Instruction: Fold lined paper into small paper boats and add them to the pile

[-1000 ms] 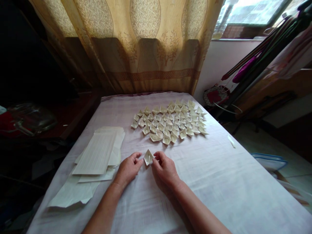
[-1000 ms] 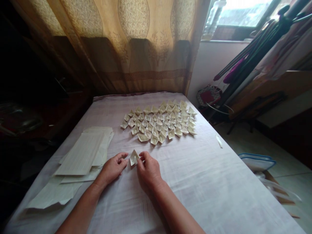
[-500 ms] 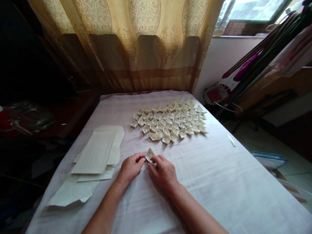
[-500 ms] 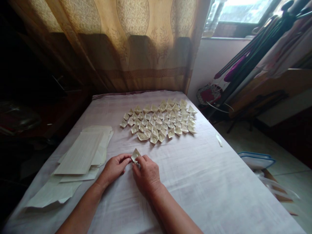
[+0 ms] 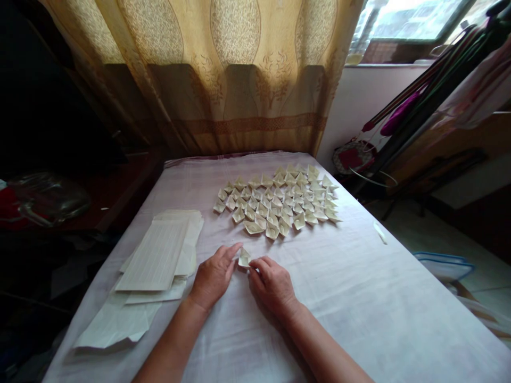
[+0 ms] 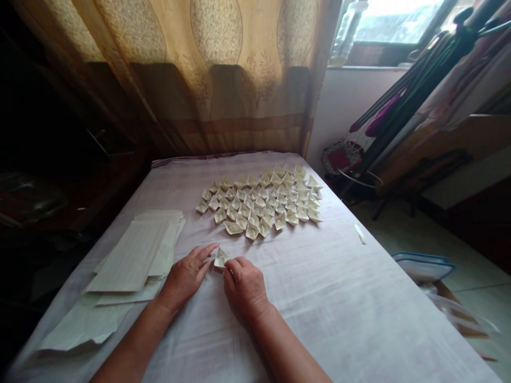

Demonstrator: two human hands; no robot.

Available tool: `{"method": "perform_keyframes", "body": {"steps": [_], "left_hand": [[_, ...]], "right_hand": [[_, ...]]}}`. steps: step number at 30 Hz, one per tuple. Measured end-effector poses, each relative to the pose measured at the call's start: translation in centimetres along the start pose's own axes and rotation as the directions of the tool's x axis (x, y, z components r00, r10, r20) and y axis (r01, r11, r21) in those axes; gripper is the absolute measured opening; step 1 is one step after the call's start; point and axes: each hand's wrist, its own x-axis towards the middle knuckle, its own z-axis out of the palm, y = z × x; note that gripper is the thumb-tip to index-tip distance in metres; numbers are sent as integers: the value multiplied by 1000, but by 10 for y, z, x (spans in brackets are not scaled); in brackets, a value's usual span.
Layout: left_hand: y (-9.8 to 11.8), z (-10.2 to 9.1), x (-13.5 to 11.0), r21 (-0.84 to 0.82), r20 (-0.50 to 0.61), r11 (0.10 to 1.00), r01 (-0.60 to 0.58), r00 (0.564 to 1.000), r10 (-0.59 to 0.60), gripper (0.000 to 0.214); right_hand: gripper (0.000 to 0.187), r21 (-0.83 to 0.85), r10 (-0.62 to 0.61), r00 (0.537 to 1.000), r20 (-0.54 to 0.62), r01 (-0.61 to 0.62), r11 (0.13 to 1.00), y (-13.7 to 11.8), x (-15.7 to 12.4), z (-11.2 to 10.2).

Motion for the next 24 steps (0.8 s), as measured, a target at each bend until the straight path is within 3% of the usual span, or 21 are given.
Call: {"method": "perform_keyframes", "body": {"steps": [2,4,8,13,24], "left_hand": [[-1,-5,2,75,77,990,-121,990,115,48],[-2,-9,5,80,135,982,-169,978,157,40],[-2,-16,13,50,173,978,-201,966,189,21],[1,-23,21,33,239,974,-224,948,210,12],[-6,-17,19,-41,202,973,-228,952,231,10]], "right_hand": [[17,-16,-8,1000,14,8,1000,2,1,-2],[18,-23,-15,999,31,16,1000,3,1,-2],[15,-23,-8,999,46,9,1000,4,0,-3],[13,-41,7,1000,24,-6,999,4,1,-2],[9,-15,-33,998,43,34,999,6,1,-1]]}}
